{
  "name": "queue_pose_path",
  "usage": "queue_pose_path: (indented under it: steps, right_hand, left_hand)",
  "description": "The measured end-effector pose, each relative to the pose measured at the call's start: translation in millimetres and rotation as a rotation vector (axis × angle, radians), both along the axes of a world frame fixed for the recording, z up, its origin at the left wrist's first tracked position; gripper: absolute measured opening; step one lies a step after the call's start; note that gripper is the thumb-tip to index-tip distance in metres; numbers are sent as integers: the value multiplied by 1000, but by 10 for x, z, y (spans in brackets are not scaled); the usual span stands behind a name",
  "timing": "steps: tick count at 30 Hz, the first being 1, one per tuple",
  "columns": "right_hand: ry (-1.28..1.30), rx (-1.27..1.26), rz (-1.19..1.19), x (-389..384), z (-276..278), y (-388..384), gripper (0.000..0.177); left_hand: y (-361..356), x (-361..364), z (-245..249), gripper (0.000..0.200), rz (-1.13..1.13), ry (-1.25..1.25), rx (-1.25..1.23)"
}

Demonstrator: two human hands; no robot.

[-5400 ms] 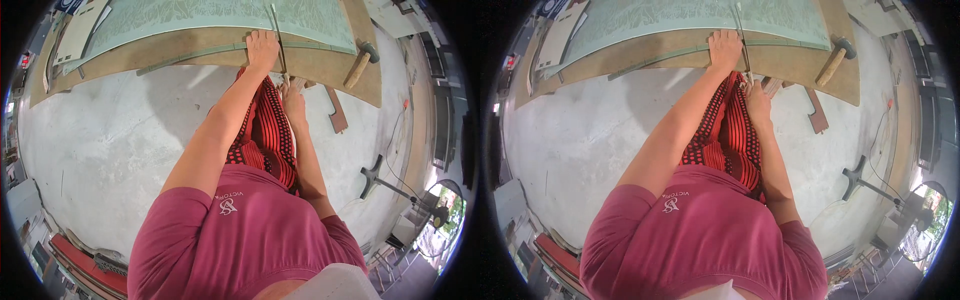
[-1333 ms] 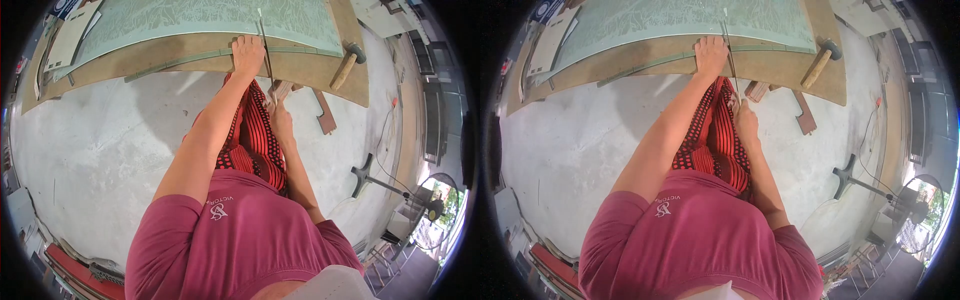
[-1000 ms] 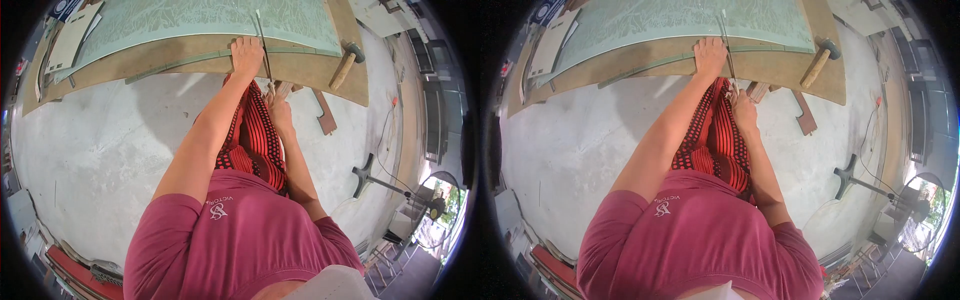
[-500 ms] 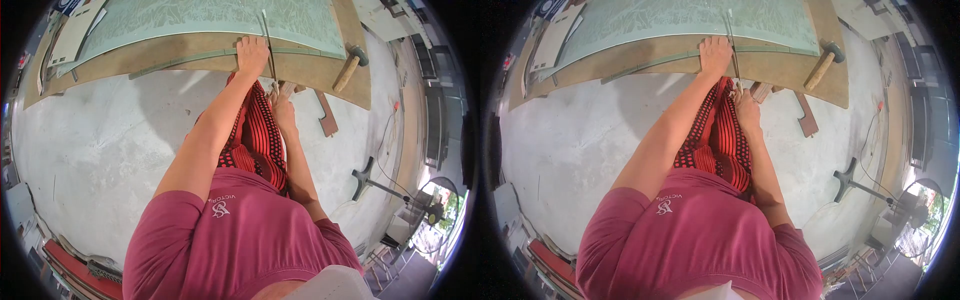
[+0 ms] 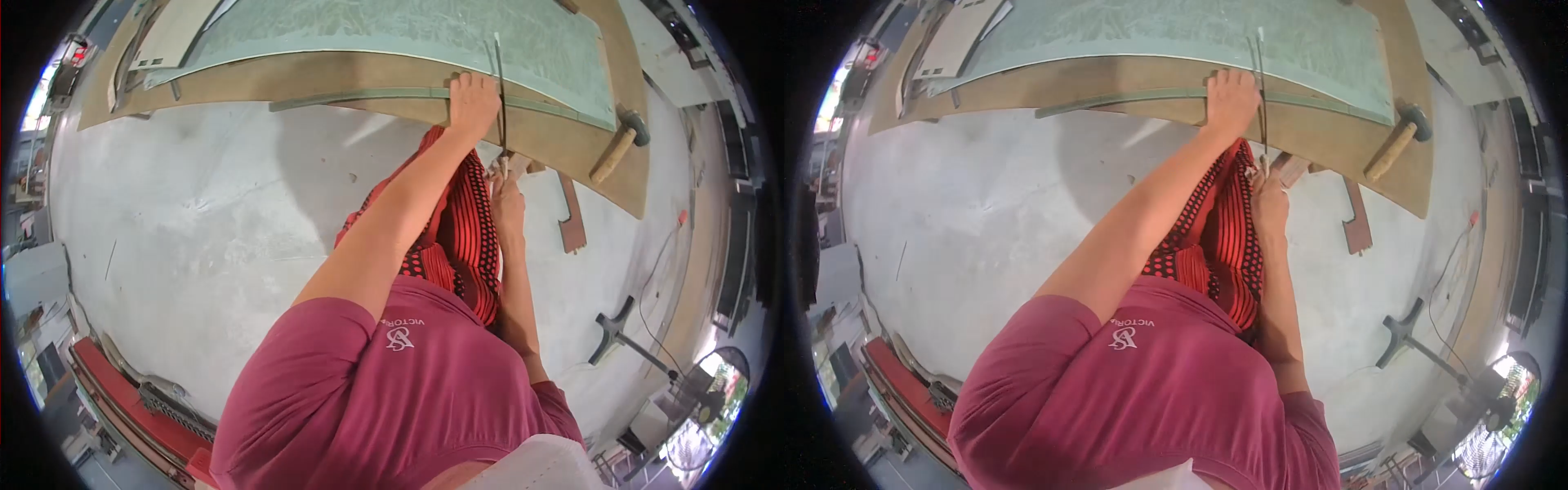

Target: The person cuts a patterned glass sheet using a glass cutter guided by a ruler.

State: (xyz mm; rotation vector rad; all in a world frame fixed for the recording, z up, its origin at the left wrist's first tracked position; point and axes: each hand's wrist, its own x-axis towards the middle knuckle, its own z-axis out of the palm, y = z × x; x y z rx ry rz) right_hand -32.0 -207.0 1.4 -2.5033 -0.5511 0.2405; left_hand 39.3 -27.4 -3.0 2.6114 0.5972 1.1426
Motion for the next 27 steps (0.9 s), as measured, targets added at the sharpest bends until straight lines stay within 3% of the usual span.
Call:
queue_pose_path:
  steps: [3, 6, 13, 21, 27]
  right_hand:
    - [130, -11, -56, -149, 192, -25, 34]
    - [72, 80, -27, -315, 16, -179, 35]
    - [-25, 28, 8, 25, -22, 23, 35]
    - [126, 86, -51, -323, 176, -116, 32]
    - [30, -53, 2, 138, 93, 149, 33]
  left_hand:
    - [-5, -33, 26, 13, -14, 19, -16]
    - [3, -13, 21, 12, -18, 11, -21]
    - [5, -37, 54, 10, -22, -26, -3]
    - [-18, -41, 12, 10, -28, -3, -28]
    - [4, -26, 52, 11, -31, -41, -24]
